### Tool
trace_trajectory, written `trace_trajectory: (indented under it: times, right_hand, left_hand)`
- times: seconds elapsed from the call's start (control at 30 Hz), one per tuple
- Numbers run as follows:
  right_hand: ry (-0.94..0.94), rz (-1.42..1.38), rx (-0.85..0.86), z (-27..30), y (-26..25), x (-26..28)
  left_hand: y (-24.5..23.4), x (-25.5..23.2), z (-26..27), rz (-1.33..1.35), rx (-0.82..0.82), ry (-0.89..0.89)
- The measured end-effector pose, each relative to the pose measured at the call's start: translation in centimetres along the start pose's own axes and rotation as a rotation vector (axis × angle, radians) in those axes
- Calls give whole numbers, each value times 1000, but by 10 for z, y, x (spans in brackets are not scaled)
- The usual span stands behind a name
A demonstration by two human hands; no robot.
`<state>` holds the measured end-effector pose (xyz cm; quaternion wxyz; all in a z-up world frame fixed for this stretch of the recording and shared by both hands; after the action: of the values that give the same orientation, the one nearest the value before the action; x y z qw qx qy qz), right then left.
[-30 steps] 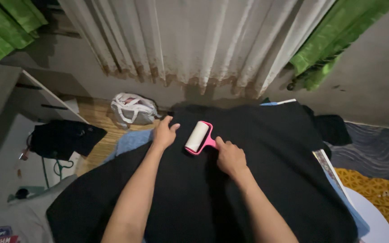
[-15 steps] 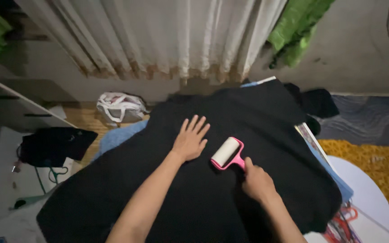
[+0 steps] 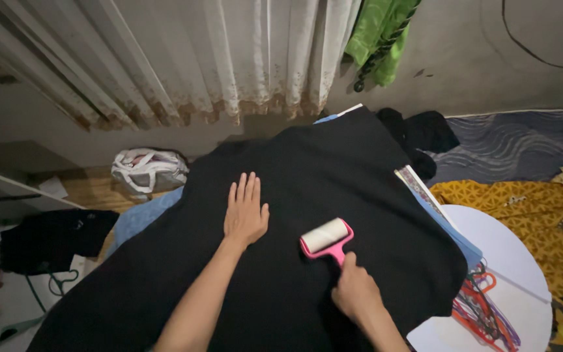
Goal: The person uses a pink lint roller to clean a black sweater laid out on a bed. They roll the tool over the sweater's surface, then fold and unfold the garment to clean different sections.
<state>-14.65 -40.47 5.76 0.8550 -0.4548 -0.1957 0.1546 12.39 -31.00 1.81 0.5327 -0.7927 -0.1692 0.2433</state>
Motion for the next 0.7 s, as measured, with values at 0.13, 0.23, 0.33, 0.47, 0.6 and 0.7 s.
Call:
trace_trajectory:
  times: [0.13,0.23,0.33,0.47,0.6,0.7]
  right_hand:
    - [-32,-59,13,-41,-7,44]
    - [-145,-85,-107,-73,-13,76]
    - [-224,-93,-204,-104,-14,104]
    - [-306,-144,-284,-142,-19,136]
    - [-400,-89,-299,-172,-24,153]
    - [-476,-32,-346,-186,-31,147]
  left_hand:
    - [-3,14,2,-46,-93,-130]
    - [-8,19,10,90,-133,-237]
    - [-6,14,10,128,-115,-172]
    - [-1,10,10,138,-62,-123]
    - [-20,-2,10,163,-90,-100]
    - [-34,-14,15,128,-30,-143]
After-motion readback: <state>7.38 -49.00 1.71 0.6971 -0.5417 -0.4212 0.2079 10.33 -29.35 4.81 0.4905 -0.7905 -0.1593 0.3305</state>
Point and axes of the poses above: each hand's wrist, its own z-axis away from the middle knuckle, its own y-axis out of the palm, x = y × z, the point moved 8 cm from there along -z, towards the middle knuckle, and after that the axes turned 8 degrees about -x, right-handed, at the moved point
